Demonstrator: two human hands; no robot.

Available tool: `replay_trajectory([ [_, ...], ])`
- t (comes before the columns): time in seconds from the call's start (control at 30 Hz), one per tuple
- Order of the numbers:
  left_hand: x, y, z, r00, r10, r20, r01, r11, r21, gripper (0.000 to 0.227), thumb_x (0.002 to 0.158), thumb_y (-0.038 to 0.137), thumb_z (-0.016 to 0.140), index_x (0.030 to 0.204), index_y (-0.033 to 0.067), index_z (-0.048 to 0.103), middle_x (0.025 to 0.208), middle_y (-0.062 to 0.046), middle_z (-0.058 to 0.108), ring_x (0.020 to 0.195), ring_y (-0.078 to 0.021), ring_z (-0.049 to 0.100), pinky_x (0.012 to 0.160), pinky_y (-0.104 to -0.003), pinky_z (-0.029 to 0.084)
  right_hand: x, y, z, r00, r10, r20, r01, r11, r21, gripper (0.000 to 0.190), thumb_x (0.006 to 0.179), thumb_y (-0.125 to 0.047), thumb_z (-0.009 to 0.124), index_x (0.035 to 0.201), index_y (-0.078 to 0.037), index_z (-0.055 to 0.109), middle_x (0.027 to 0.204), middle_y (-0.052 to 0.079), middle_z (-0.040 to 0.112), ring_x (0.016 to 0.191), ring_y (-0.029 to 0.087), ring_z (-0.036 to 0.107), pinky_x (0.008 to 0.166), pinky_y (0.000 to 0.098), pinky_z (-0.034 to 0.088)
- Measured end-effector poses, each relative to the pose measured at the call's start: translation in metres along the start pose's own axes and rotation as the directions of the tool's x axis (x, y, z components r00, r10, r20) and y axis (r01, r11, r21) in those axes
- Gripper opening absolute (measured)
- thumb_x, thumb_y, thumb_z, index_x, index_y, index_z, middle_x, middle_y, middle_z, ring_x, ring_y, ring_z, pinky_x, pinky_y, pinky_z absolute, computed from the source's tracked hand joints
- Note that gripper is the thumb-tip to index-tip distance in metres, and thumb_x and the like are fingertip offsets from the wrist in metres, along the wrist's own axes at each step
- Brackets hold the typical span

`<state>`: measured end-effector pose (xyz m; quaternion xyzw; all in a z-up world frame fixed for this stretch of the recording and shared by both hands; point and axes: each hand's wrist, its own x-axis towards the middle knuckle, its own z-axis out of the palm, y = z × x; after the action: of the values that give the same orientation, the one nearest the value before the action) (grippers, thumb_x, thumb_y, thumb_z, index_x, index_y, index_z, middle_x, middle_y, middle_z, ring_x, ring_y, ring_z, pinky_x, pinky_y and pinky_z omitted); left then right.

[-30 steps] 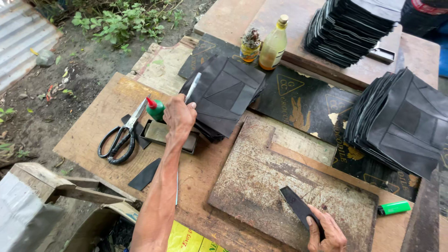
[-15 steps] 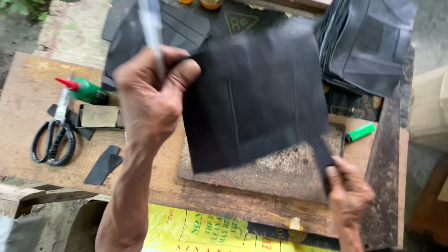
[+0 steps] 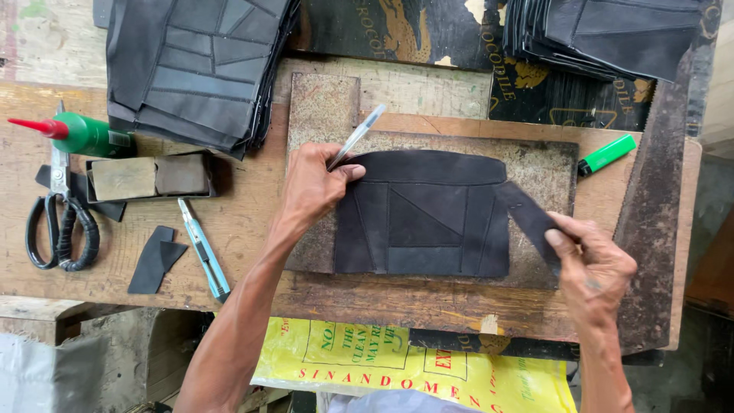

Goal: The person uses a white marker to mark specific points on black fabric bags placed on a wooden workbench. They align a small black strip along the top edge of each bag, mark the strip, and then move the bag to a stack. The process is repeated for multiple bags.

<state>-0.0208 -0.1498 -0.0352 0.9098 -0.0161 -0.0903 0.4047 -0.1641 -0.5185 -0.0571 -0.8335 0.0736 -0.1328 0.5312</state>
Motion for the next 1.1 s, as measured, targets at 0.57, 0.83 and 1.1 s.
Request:
replay_trajectory([
  [0.57, -0.045, 0.036, 0.029, 0.868, 0.314, 0.384, -0.286, 0.949, -0.13, 0.026, 0.074, -0.005, 0.069, 0.089, 0.0118, 0.082, 0.084, -0.009, 0.079, 0.071, -0.0198, 0.075, 0.064, -0.035, 0.059, 0.01, -0.064, 0.057, 0.863, -0.2, 0.464, 0.28, 0.954, -0.11, 0.021, 0.085, -0.001, 0.074, 0.105, -0.004, 0.073, 0.098, 0.01, 0.072, 0.089, 0.021, 0.068, 0.078, 0.0342, 0.057],
  [0.83, 0.042, 0.028, 0.006, 0.965, 0.1, 0.241, -0.108, 0.994, 0.019, 0.013, 0.085, 0.007, 0.076, 0.096, 0.0093, 0.082, 0.073, -0.01, 0.077, 0.058, -0.0164, 0.064, 0.054, -0.038, 0.049, 0.085, -0.023, 0.034, 0.922, -0.293, 0.254, 0.345, 0.919, -0.19, 0.02, 0.097, 0.007, 0.065, 0.109, -0.005, 0.076, 0.109, 0.011, 0.073, 0.103, 0.023, 0.067, 0.091, 0.0332, 0.056],
  [1.1, 0.053, 0.024, 0.011, 0.958, 0.095, 0.269, -0.104, 0.994, 0.016, 0.015, 0.081, 0.01, 0.079, 0.095, 0.0065, 0.082, 0.073, -0.011, 0.076, 0.065, -0.0147, 0.069, 0.061, -0.035, 0.053, 0.113, -0.001, 0.032, 0.879, -0.303, 0.368, 0.374, 0.918, -0.136, 0.022, 0.089, 0.01, 0.071, 0.104, -0.005, 0.078, 0.097, 0.008, 0.071, 0.094, 0.02, 0.064, 0.083, 0.0329, 0.052],
])
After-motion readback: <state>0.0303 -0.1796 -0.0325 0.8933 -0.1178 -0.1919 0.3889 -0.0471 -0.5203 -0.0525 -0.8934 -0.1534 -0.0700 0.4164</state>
